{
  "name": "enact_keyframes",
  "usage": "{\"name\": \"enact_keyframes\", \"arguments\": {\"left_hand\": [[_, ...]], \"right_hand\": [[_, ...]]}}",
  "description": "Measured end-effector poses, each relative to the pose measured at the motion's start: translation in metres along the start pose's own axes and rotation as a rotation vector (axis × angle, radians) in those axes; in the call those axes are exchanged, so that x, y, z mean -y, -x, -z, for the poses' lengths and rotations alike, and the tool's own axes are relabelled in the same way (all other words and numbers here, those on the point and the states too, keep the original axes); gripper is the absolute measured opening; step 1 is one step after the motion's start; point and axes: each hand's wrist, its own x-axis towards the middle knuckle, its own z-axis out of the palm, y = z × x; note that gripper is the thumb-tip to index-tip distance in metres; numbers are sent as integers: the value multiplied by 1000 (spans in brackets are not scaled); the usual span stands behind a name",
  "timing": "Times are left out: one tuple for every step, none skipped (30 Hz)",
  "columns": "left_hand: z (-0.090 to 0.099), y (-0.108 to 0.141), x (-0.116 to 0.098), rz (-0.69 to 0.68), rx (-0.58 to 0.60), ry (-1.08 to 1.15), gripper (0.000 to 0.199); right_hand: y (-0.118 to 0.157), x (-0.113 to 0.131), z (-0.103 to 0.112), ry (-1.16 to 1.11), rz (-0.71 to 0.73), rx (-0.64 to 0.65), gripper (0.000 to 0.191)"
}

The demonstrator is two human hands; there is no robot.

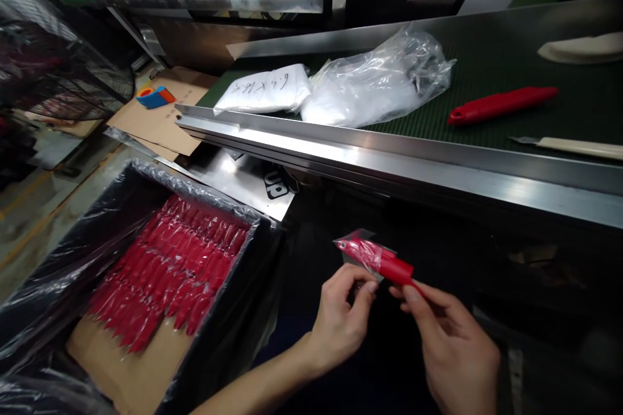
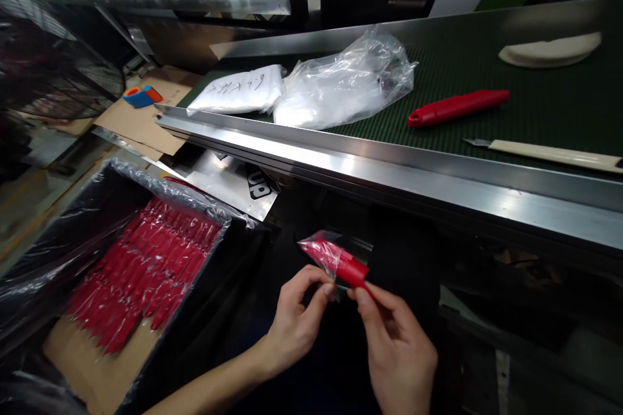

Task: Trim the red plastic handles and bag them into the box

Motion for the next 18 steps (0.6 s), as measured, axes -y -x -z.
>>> {"name": "enact_keyframes", "arguments": {"left_hand": [[1,0,-3,-27,16,-4,15],[2,-1,-6,-50,24,-12,15],[5,-3,-9,-69,26,-24,15],[8,-6,-13,-83,28,-39,16],[12,-9,-16,-98,38,-59,16],[16,-13,-20,-115,69,-80,16],[21,-17,-24,-136,125,-101,15],[27,-20,-27,-161,197,-120,14],[33,-24,-31,-185,274,-136,14],[39,-27,-34,-204,338,-148,14],[45,-30,-37,-223,366,-155,13],[51,-34,-40,-242,365,-161,14],[56,-37,-41,-264,350,-174,27],[60,-40,-41,-290,343,-198,47],[62,-42,-41,-317,359,-231,69],[63,-43,-40,-339,399,-271,84],[62,-42,-39,-338,448,-307,87],[60,-40,-37,-306,487,-325,82]], "right_hand": [[-3,-1,2,94,159,46,19],[-7,-1,5,171,326,99,17],[-11,0,7,229,480,161,20],[-16,0,9,274,604,234,25],[-21,1,11,314,690,312,29],[-26,3,12,350,744,380,32],[-30,5,13,379,773,438,32],[-33,7,13,393,780,485,31],[-35,10,12,385,772,523,30],[-35,13,11,355,751,539,29],[-35,16,9,313,718,536,27],[-34,20,7,270,668,515,25],[-33,24,4,232,609,475,22],[-32,28,1,204,539,428,19],[-33,31,-2,183,463,384,15],[-34,34,-4,162,388,358,13],[-36,37,-5,137,327,351,13],[-38,38,-5,109,286,367,15]]}}
